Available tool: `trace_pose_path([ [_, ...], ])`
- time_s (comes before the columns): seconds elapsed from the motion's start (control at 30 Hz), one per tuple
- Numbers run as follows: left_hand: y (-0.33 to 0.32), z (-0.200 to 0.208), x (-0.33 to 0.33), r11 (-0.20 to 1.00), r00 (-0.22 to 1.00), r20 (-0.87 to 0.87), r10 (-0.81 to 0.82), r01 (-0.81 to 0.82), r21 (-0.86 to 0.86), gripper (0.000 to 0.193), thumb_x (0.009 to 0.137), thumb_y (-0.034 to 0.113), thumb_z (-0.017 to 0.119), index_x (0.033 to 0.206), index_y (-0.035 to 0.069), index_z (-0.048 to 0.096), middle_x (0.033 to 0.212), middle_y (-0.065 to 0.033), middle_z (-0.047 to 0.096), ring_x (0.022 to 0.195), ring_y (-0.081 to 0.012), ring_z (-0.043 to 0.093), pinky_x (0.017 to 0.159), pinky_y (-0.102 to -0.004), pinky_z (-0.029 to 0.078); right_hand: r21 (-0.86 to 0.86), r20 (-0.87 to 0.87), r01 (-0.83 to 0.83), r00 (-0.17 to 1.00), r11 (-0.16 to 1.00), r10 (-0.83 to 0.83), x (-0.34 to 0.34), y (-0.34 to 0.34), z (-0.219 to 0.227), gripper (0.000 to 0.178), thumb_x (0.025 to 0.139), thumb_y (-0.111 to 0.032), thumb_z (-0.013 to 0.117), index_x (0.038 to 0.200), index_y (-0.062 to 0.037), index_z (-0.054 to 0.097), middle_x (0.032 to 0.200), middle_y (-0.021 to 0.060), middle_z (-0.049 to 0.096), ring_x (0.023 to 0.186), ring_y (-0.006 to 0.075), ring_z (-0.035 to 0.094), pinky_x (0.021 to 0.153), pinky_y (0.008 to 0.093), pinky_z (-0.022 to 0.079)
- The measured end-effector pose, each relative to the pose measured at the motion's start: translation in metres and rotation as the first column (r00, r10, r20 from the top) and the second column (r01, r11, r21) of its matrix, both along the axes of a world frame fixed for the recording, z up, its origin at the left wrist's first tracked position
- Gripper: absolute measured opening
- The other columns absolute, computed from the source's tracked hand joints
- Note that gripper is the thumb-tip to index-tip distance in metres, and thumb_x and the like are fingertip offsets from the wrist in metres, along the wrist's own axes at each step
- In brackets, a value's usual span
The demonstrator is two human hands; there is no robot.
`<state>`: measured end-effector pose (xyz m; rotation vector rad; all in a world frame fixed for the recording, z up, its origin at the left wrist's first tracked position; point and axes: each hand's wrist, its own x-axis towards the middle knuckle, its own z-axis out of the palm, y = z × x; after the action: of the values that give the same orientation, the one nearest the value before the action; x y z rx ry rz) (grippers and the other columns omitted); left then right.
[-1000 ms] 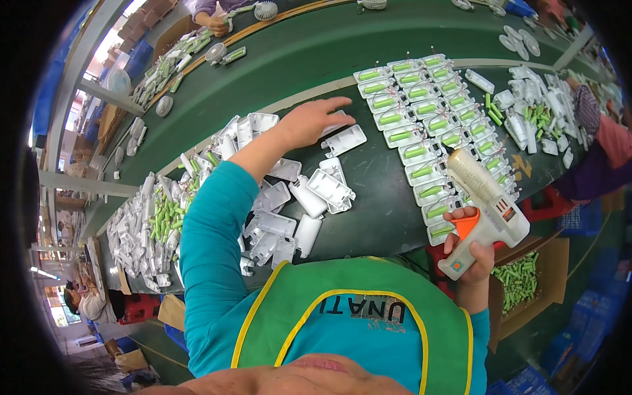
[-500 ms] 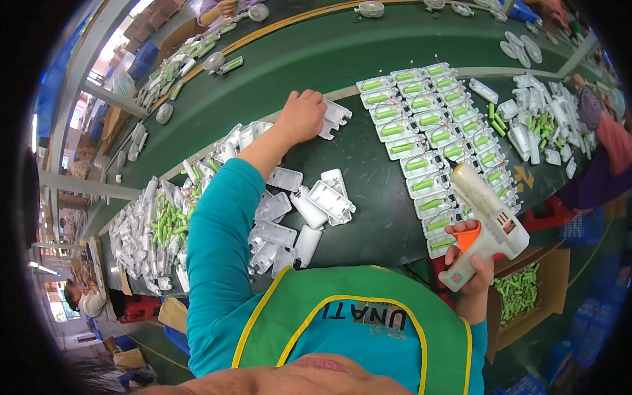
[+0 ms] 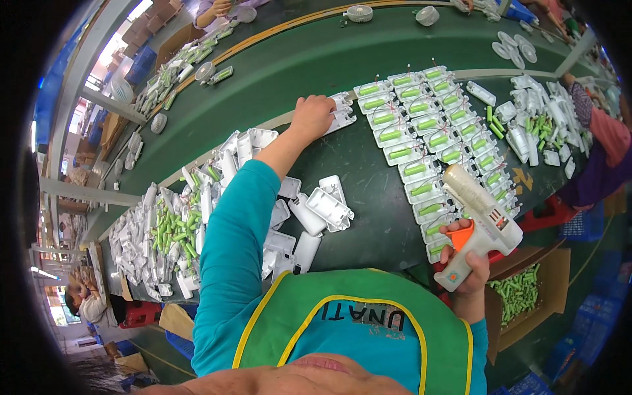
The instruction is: Manually assembling electronic components by applying hot glue to plastic housings and inserting batteries.
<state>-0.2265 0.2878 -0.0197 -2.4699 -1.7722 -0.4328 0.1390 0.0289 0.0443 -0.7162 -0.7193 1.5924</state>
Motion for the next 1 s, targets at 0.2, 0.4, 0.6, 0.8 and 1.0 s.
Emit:
trace_pose_path([
  [0.2, 0.008, 0.0, 0.006, 1.0, 0.998, 0.065, 0.023, -0.023, 0.006, 0.015, 0.074, 0.013, 0.064, 0.089, 0.012, 0.067, 0.095, -0.007, 0.061, 0.098, -0.0285, 0.057, 0.082, -0.0436, 0.045, -0.026, 0.019, 0.027, 0.999, 0.999, -0.026, -0.001, -0.003, 0.001, 0.063, 0.077, -0.023, 0.062, 0.131, -0.0006, 0.039, 0.119, 0.0131, 0.053, 0.117, 0.0292, 0.053, 0.064, 0.0302, 0.054],
  [0.4, -0.007, 0.022, 0.0, 0.989, 0.988, 0.121, -0.097, 0.083, 0.119, 0.019, 0.072, 0.011, 0.066, 0.091, 0.011, 0.067, 0.101, -0.0081, 0.058, 0.102, -0.0278, 0.055, 0.082, -0.0439, 0.045, -0.018, 0.035, 0.056, 0.998, 0.998, -0.055, 0.006, -0.005, -0.002, 0.065, 0.075, -0.025, 0.063, 0.131, 0.0005, 0.04, 0.118, 0.0134, 0.054, 0.116, 0.0301, 0.052, 0.064, 0.03, 0.053],
  [0.6, -0.071, 0.073, -0.017, 0.65, 0.767, 0.445, -0.463, 0.635, -0.417, 0.042, 0.074, 0.022, 0.072, 0.114, 0.013, 0.063, 0.121, -0.0083, 0.061, 0.113, -0.0289, 0.057, 0.095, -0.0396, 0.046, 0.029, 0.007, 0.048, 0.999, 0.998, -0.048, 0.011, -0.01, -0.005, 0.064, 0.077, -0.024, 0.063, 0.131, 0.0013, 0.041, 0.12, 0.0142, 0.054, 0.117, 0.0312, 0.052, 0.066, 0.0302, 0.054],
  [0.8, -0.143, 0.064, -0.003, 0.617, 0.805, 0.2, -0.558, 0.564, -0.549, 0.067, 0.067, 0.023, 0.08, 0.128, 0.02, 0.055, 0.131, -0.0048, 0.053, 0.127, -0.0254, 0.043, 0.098, -0.0413, 0.037, 0.014, -0.005, 0.013, 1.0, 1.0, -0.013, 0.005, -0.014, -0.002, 0.064, 0.078, -0.023, 0.061, 0.132, 0.0011, 0.04, 0.12, 0.014, 0.053, 0.118, 0.0316, 0.052, 0.067, 0.0308, 0.054],
  [1.0, -0.158, 0.052, 0.013, 0.683, 0.83, 0.175, -0.53, 0.54, -0.492, 0.047, 0.067, 0.023, 0.079, 0.111, 0.016, 0.062, 0.105, -0.0038, 0.058, 0.109, -0.0257, 0.052, 0.088, -0.0422, 0.042, 0.028, -0.016, 0.002, 1.0, 1.0, -0.002, 0.001, -0.022, 0.002, 0.063, 0.078, -0.023, 0.061, 0.132, 0.0012, 0.04, 0.12, 0.0142, 0.053, 0.119, 0.0313, 0.051, 0.068, 0.0306, 0.053],
])
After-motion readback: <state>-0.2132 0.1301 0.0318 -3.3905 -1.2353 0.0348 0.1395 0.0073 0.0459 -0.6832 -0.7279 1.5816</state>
